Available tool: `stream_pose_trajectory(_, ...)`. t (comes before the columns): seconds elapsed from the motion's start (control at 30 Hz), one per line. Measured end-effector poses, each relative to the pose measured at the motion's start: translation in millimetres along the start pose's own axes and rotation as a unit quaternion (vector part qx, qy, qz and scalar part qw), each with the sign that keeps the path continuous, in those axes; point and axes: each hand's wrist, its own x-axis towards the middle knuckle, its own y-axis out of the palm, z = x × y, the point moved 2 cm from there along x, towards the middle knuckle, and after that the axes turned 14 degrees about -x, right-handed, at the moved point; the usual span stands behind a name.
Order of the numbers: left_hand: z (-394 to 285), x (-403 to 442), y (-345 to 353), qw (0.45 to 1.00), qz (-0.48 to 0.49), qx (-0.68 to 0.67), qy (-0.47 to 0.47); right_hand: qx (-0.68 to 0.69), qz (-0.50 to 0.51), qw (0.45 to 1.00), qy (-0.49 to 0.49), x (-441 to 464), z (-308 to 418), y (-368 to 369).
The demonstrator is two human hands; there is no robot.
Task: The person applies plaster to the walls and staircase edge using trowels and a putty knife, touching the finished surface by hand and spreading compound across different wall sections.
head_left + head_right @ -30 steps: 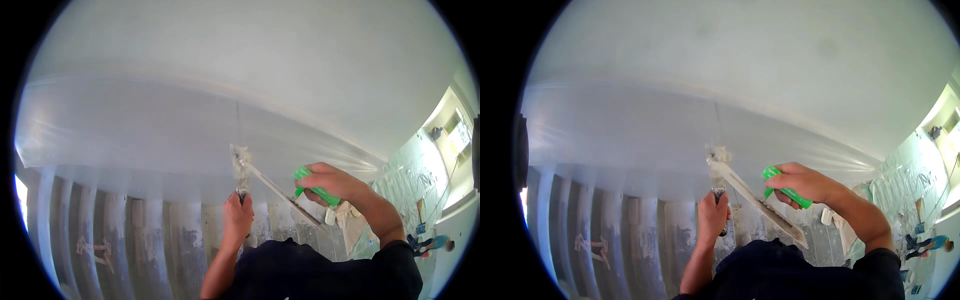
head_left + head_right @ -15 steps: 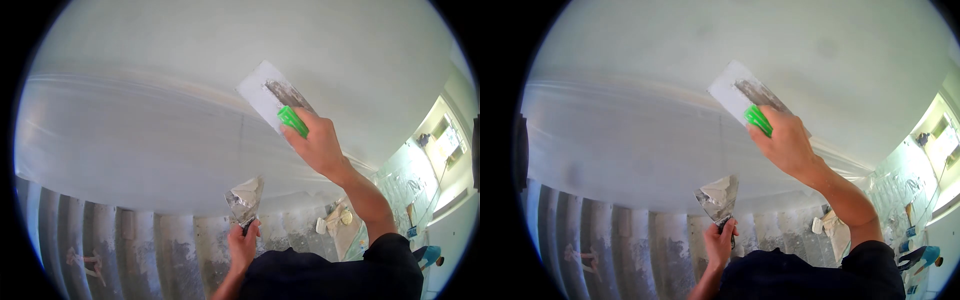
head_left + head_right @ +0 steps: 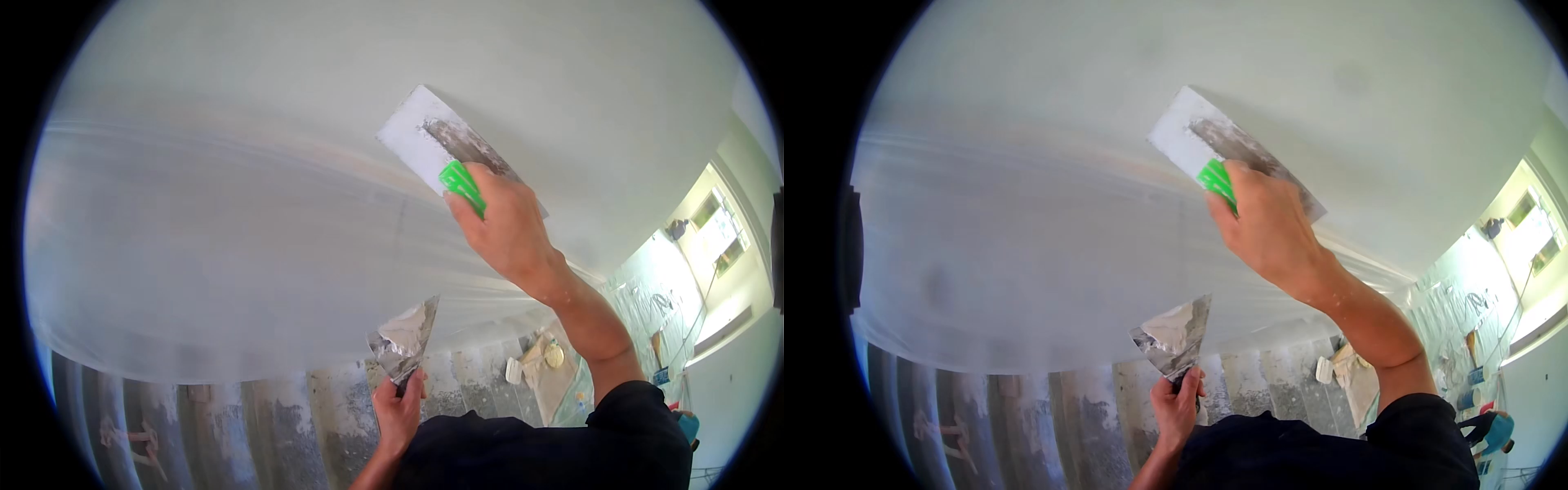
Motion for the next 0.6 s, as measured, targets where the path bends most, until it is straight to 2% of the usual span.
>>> stream_pose_trajectory(0.2, 3.4, 4.4, 5.1, 0.998, 0.003, 0.009, 0.056, -0.019, -0.058, 0.998, -0.025, -7.2, 4.1, 3.3)
stream_pose_trajectory(0.4, 3.8, 9.6, 7.6, 0.997, 0.001, 0.017, 0.075, -0.034, 0.009, 0.999, 0.031, -24.0, -7.7, 5.4)
stream_pose_trajectory(0.6, 6.9, 13.4, 8.4, 0.991, -0.014, 0.054, 0.125, -0.020, -0.004, 0.999, 0.042, -35.9, -29.3, 16.9)
